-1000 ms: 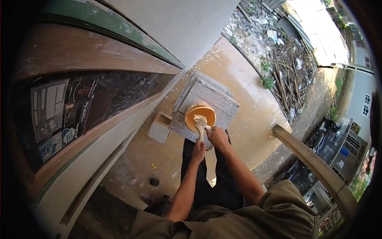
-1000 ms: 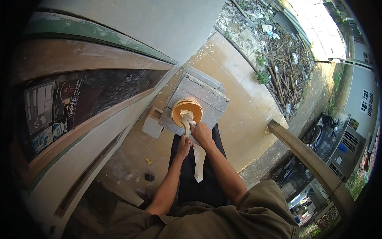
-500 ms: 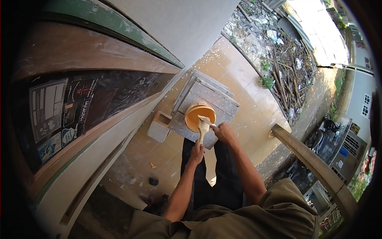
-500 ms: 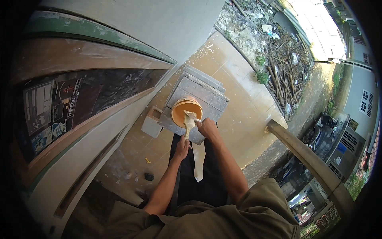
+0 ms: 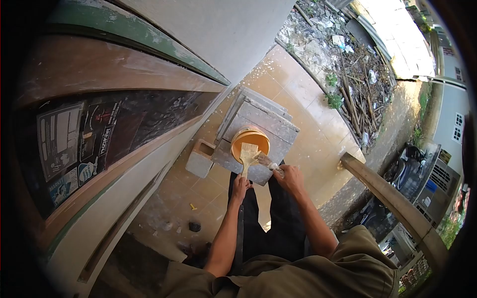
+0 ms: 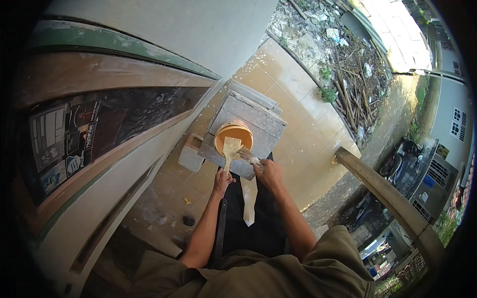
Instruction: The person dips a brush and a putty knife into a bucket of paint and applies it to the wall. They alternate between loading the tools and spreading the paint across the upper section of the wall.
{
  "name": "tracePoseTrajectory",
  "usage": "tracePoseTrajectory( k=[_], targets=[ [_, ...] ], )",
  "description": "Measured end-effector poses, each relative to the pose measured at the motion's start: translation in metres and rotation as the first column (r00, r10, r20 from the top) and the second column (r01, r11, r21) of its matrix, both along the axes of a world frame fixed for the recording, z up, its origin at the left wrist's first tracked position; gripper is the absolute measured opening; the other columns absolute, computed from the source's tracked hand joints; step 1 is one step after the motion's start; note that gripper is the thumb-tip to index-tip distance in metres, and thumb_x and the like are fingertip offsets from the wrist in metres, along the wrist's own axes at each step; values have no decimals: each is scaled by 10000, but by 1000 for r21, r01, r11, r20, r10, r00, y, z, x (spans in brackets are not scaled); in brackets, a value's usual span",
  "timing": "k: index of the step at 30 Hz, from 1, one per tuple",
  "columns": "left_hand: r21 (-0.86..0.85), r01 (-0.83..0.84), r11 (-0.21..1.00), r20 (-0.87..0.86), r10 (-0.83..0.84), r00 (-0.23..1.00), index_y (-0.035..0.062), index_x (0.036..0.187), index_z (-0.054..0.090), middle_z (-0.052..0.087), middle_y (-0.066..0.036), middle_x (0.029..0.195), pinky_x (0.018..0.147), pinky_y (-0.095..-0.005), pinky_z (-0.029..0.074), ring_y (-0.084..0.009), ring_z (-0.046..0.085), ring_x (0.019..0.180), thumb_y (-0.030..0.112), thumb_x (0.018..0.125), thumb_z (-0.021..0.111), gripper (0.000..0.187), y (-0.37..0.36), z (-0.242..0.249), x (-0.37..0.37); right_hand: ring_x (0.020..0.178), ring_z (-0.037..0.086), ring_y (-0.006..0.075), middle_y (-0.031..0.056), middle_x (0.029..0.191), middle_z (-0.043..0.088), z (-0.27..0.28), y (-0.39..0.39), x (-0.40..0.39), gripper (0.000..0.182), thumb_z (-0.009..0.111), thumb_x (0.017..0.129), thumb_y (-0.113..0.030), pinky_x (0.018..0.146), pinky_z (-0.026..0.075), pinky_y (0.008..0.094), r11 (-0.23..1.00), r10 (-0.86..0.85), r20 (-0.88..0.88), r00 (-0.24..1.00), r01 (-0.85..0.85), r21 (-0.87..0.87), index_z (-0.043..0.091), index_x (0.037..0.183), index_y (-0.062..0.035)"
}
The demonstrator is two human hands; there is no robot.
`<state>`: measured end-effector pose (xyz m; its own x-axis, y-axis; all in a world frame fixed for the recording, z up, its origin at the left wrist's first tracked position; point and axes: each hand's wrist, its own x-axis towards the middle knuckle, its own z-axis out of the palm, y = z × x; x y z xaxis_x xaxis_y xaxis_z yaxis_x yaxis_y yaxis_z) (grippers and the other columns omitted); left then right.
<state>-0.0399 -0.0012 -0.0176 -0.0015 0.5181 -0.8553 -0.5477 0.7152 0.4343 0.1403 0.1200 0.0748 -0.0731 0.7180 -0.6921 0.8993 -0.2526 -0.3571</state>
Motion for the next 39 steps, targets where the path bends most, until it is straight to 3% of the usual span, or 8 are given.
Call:
tracePoseTrajectory(
  k=[12,23,25,28,32,35,37,39],
  targets=[
    [57,178,982,-104,-172,980,-27,1096,474,358,21,630,595,-294,493,-70,372,528,160,921,355,282,5,2,-8,709,639,353,173,722,655,-19,13,-4,313,643,795,-380,628,501,448,986,165,-64,984,-163,46,700,854,-78],
    [73,196,978,-141,-184,973,-14,1048,469,355,24,631,595,-298,497,-74,369,535,202,933,372,263,7,-3,-14,699,619,396,238,727,630,-6,-4,-8,362,622,820,-355,648,479,457,1000,-19,-176,984,14,-28,679,833,2],
    [62,377,924,-298,-344,891,-39,1058,481,502,-71,637,551,-305,493,-138,513,540,179,922,381,275,3,-7,-7,711,623,402,243,728,632,-19,-7,-12,364,616,823,-355,659,488,463,999,-42,-164,986,39,-22,677,834,4],
    [20,538,843,-413,-483,772,-36,1007,470,574,-153,686,550,-345,483,-212,585,572,190,911,390,258,4,6,2,734,625,418,260,741,632,-48,-11,-22,370,608,828,-352,681,496,474,993,-114,-137,984,115,2,674,850,12],
    [16,559,829,-443,-496,747,-35,1008,475,587,-177,704,557,-370,474,-247,598,581,222,914,401,284,-2,9,10,758,620,431,285,773,626,-62,-3,-20,387,606,831,-348,698,492,479,978,-207,-104,973,208,1,670,871,32],
    [-28,539,842,-611,-441,658,-28,1013,489,589,-172,704,549,-375,476,-245,600,578,258,937,399,309,-12,-10,14,758,618,433,284,771,625,-47,5,-18,393,611,830,-350,691,485,474,962,-274,-125,954,271,-34,667,856,39],
    [-96,381,920,-476,-379,794,-13,996,489,485,-57,657,502,-313,471,-142,495,509,287,976,368,325,-4,-9,11,698,616,408,265,717,615,-49,0,-12,395,608,836,-350,654,471,457,961,-276,-152,949,278,-7,669,845,40],
    [-95,367,925,-438,-370,819,-3,992,495,480,-40,674,519,-302,479,-128,497,531,299,988,351,335,3,-13,5,638,613,383,246,662,606,-48,-2,-8,398,606,842,-351,617,456,440,958,-276,-180,944,284,21,670,835,42]
  ],
)
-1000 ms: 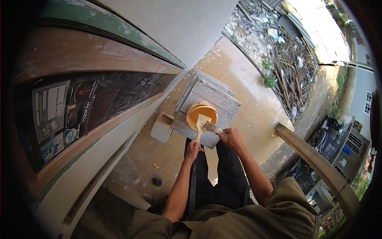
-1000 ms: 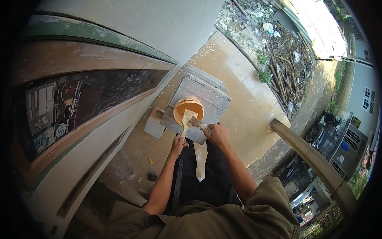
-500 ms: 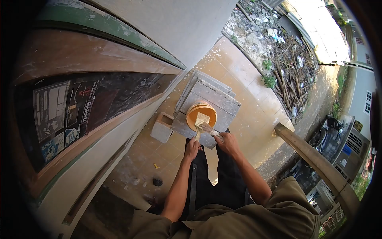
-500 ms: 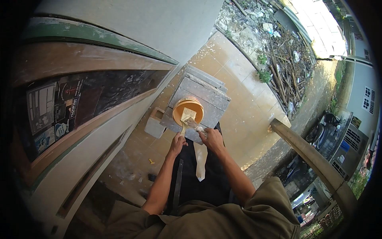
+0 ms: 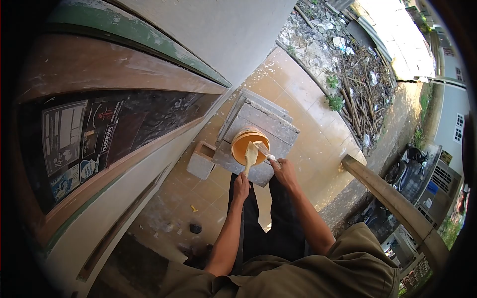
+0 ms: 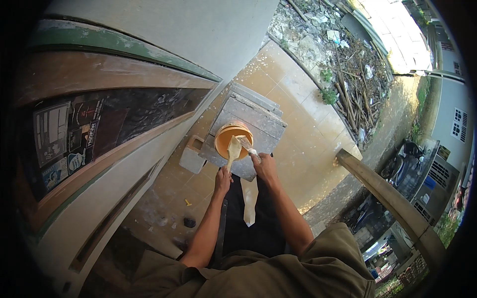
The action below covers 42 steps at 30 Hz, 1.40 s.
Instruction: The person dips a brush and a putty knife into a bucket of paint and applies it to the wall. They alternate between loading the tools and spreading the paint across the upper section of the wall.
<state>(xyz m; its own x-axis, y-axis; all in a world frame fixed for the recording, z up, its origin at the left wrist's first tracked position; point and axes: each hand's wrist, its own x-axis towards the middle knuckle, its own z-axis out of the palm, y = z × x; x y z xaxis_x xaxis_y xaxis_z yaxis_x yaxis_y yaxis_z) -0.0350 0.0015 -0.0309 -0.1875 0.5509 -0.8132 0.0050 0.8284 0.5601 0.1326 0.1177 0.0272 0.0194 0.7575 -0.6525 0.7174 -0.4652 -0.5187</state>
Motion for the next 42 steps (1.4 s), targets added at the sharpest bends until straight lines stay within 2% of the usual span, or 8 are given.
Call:
tracePoseTrajectory(
  k=[5,7,13,18,21,28,37,42],
  targets=[
    [-112,-308,945,401,327,856,17,979,508,487,-22,733,607,-293,504,-119,524,616,297,1002,364,316,4,-7,0,518,543,239,171,559,543,17,2,5,417,612,844,-375,533,409,393,996,-52,-18,998,50,-71,669,834,38],
    [-251,-443,861,578,500,645,29,987,513,509,-26,752,671,-293,508,-123,548,676,245,987,429,232,13,4,1,512,510,204,149,544,521,18,-3,9,419,612,845,-376,519,395,381,997,-71,-40,997,69,-47,667,830,39],
    [-337,-429,838,629,540,559,31,1006,535,536,-39,824,717,-322,521,-139,569,747,116,932,529,113,26,13,3,514,460,151,117,523,487,35,-4,13,411,612,848,-364,501,376,356,988,-146,-66,987,142,-64,664,816,43],
    [-381,-460,802,560,597,575,57,995,538,530,-19,897,729,-356,523,-132,551,776,92,929,523,77,25,15,11,536,543,249,180,577,545,38,-14,10,380,600,849,-328,546,413,397,997,-36,-61,997,32,-64,645,813,47],
    [-360,-441,822,558,569,604,75,1015,516,517,-2,918,745,-373,515,-130,536,773,90,937,494,82,21,12,17,781,586,447,275,780,608,47,-18,0,344,578,847,-305,689,443,486,984,149,15,989,-147,-104,609,843,38],
    [-184,-370,911,534,408,740,59,1117,473,508,-26,956,769,-348,486,-128,521,826,76,946,433,176,17,17,23,724,618,407,234,717,626,69,-23,-16,364,588,840,-342,666,485,494,921,387,118,914,-378,-96,598,760,13],
    [-86,-199,976,187,212,959,-11,1147,443,591,-104,989,683,-325,503,-172,608,827,122,959,416,233,12,15,30,687,627,402,244,704,625,41,-10,-37,345,587,834,-309,631,504,480,933,360,107,927,-355,-60,617,744,23],
    [-76,-253,964,246,264,933,-23,1106,457,584,-96,913,669,-321,497,-168,601,769,112,956,419,205,6,0,18,694,623,413,249,709,624,32,-16,-44,340,585,835,-303,654,507,475,935,355,42,934,-353,-43,615,744,24]
  ],
)
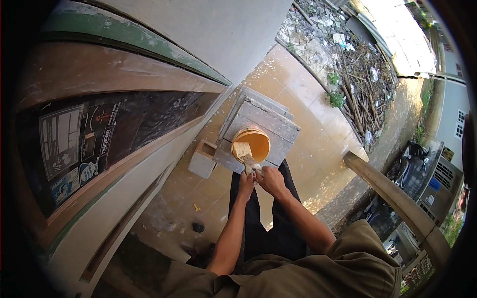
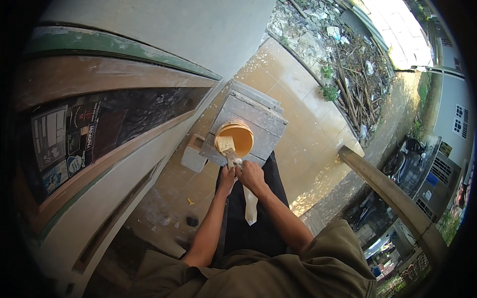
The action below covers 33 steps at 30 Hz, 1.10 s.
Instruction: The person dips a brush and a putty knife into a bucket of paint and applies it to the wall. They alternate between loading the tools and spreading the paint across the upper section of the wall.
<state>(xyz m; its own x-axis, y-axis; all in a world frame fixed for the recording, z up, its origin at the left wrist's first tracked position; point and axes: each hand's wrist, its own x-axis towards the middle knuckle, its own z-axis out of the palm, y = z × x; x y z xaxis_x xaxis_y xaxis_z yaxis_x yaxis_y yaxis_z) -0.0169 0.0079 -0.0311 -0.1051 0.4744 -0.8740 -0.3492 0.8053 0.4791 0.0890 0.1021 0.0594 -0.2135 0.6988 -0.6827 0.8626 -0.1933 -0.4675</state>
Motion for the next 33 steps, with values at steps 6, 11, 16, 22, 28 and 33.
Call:
tracePoseTrajectory(
  k=[6,11,16,22,28,33],
  targets=[
    [-36,-49,998,119,53,991,22,1024,464,533,-63,856,688,-315,495,-140,557,725,101,957,419,112,4,8,-6,671,634,407,255,708,626,4,-4,6,360,576,827,-325,617,520,465,992,-114,59,992,110,63,614,780,30],
    [-44,-65,997,161,71,984,49,1012,459,497,-49,856,725,-319,496,-130,526,715,95,957,420,81,5,15,2,680,638,401,245,702,626,2,2,10,344,577,825,-307,611,520,463,998,-48,87,995,44,50,612,753,27],
    [24,69,997,96,-71,993,36,1070,415,475,-45,861,727,-331,524,-119,527,699,82,961,407,119,-10,7,4,683,634,408,242,701,628,-7,11,10,349,586,819,-304,618,521,467,997,-78,72,994,79,-1,616,736,34],
    [64,112,992,96,-118,988,15,1106,371,451,-61,887,837,-418,561,-106,524,666,57,964,374,148,-24,-5,1,728,629,418,264,732,624,-24,16,7,376,593,820,-316,659,511,483,991,-135,57,989,136,-15,621,758,54],
    [17,-76,997,147,73,986,11,1070,375,449,-67,884,828,-410,564,-109,516,639,59,963,380,118,-23,6,3,768,613,452,301,760,616,-21,29,9,395,594,827,-332,718,494,487,983,-183,16,983,182,30,652,793,57],
    [-9,-55,998,136,56,989,19,1044,389,457,-57,857,780,-373,554,-104,511,634,71,964,376,97,-14,6,-4,714,627,423,270,722,622,10,22,10,388,600,802,-321,662,507,480,994,-75,18,997,76,-84,632,712,54]
  ],
)
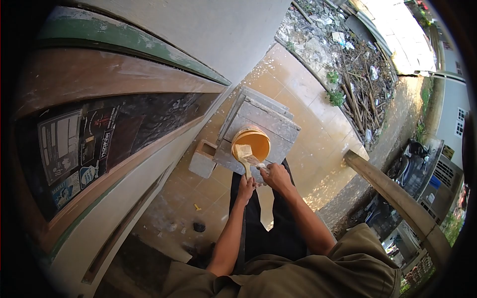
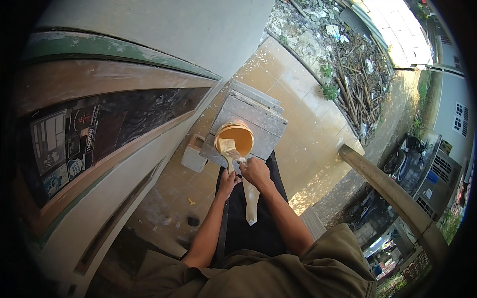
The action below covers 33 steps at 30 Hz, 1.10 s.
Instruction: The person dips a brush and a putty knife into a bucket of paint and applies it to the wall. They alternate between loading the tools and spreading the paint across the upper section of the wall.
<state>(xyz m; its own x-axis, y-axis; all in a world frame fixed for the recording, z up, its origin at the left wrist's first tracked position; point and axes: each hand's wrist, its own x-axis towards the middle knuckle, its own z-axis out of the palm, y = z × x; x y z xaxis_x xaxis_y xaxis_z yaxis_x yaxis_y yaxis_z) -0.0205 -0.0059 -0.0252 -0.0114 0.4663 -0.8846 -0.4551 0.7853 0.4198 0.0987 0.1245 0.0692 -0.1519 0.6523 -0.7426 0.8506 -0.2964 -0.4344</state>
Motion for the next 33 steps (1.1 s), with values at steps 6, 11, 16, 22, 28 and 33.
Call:
tracePoseTrajectory(
  k=[6,11,16,22,28,33],
  targets=[
    [70,118,991,-124,-109,986,-14,1057,411,512,-86,842,625,-299,513,-135,551,620,97,940,408,161,3,-1,0,720,632,409,266,720,625,-13,-11,-6,376,598,801,-325,672,514,464,1000,27,-2,1000,-27,13,648,738,42],
    [95,118,988,-117,-107,987,-15,1079,415,527,-73,803,594,-293,486,-132,542,610,118,941,413,191,10,0,-6,724,630,407,255,728,629,-10,-22,-11,352,596,815,-320,682,511,465,998,-5,-9,1000,6,63,661,800,25],
    [91,99,991,-114,-88,990,-13,1098,422,542,-80,810,560,-285,452,-131,524,599,161,948,416,229,15,5,-3,703,630,406,247,708,627,-8,-33,-14,341,593,827,-315,647,514,456,995,-17,6,1000,16,101,640,791,21],
    [74,159,985,-130,-148,980,-14,1162,385,507,-68,787,572,-292,480,-137,534,599,146,947,420,271,9,12,3,714,630,413,267,729,625,-19,-21,-14,343,594,805,-306,670,511,467,999,-47,-1,999,47,-16,644,775,31],
    [105,253,962,-251,-221,942,-29,1196,349,503,-81,789,551,-312,508,-149,548,579,96,950,390,279,-8,-6,-4,718,619,439,286,727,616,-34,-5,-18,361,591,805,-300,692,501,477,995,-39,-89,995,46,84,643,771,55],
    [107,347,932,-278,-307,910,-27,1142,352,486,-85,819,639,-329,540,-132,524,565,110,960,378,229,-1,11,-3,737,612,451,297,746,612,-51,0,-25,372,580,830,-302,695,489,497,994,-96,-70,993,99,39,641,779,61]
  ],
)
